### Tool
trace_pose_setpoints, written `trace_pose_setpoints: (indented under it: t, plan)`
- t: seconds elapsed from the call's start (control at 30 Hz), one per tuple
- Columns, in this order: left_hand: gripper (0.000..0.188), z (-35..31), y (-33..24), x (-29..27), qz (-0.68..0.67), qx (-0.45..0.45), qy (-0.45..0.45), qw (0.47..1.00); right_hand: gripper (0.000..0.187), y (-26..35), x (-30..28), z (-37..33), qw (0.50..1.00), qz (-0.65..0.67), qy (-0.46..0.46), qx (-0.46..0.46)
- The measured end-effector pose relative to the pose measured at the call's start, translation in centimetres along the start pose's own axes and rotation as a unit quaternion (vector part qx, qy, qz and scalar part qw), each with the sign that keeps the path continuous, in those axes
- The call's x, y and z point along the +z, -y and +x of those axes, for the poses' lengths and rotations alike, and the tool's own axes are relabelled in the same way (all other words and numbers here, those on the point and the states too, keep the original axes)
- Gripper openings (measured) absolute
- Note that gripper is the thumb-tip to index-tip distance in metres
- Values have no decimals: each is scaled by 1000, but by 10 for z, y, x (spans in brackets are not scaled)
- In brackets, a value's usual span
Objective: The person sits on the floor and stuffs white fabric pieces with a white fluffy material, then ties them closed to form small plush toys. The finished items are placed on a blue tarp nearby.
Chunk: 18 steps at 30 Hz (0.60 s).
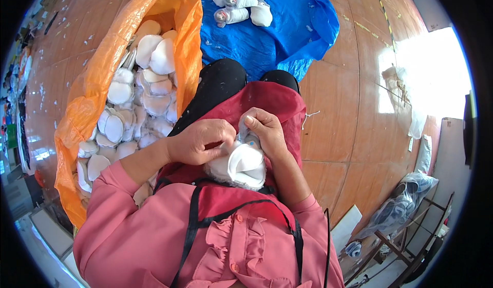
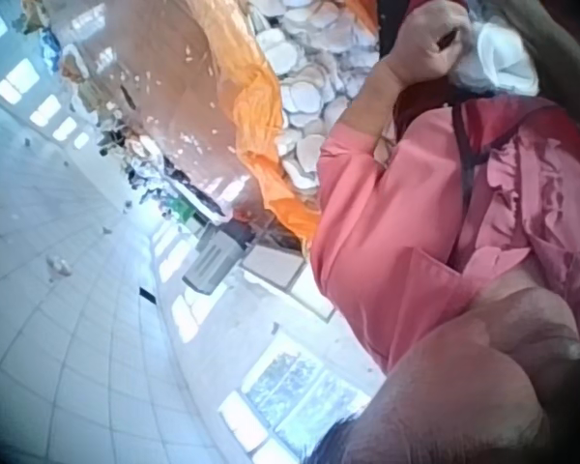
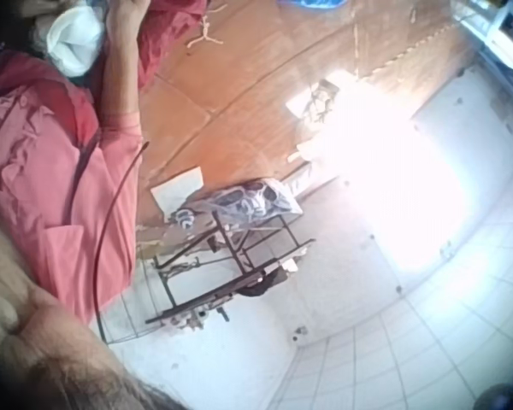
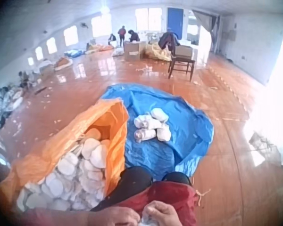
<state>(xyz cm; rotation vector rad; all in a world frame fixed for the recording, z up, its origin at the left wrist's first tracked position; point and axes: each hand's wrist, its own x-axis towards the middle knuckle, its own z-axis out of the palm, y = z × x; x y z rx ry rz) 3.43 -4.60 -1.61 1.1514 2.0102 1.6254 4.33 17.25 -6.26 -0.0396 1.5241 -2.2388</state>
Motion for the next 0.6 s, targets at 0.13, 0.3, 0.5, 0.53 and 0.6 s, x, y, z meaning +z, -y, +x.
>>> trace_pose_setpoints:
  t: [0.13,0.3,0.5,0.53,0.6]
  plan:
    - [26,10,-18,-10,67,-165,49,983,17,-5,2,6,996,-74,-31,32]
    - [34,26,-25,-5,143,-114,59,981,17,-4,7,9,993,-75,-46,84]
    - [35,29,-17,2,154,-93,52,982,22,-10,1,14,987,-82,-56,130]
    - [36,30,-17,1,165,-103,70,978,22,-12,0,15,985,-93,-60,130]
    - [37,32,-17,-1,176,-112,88,974,22,-15,1,17,982,-117,-67,129]
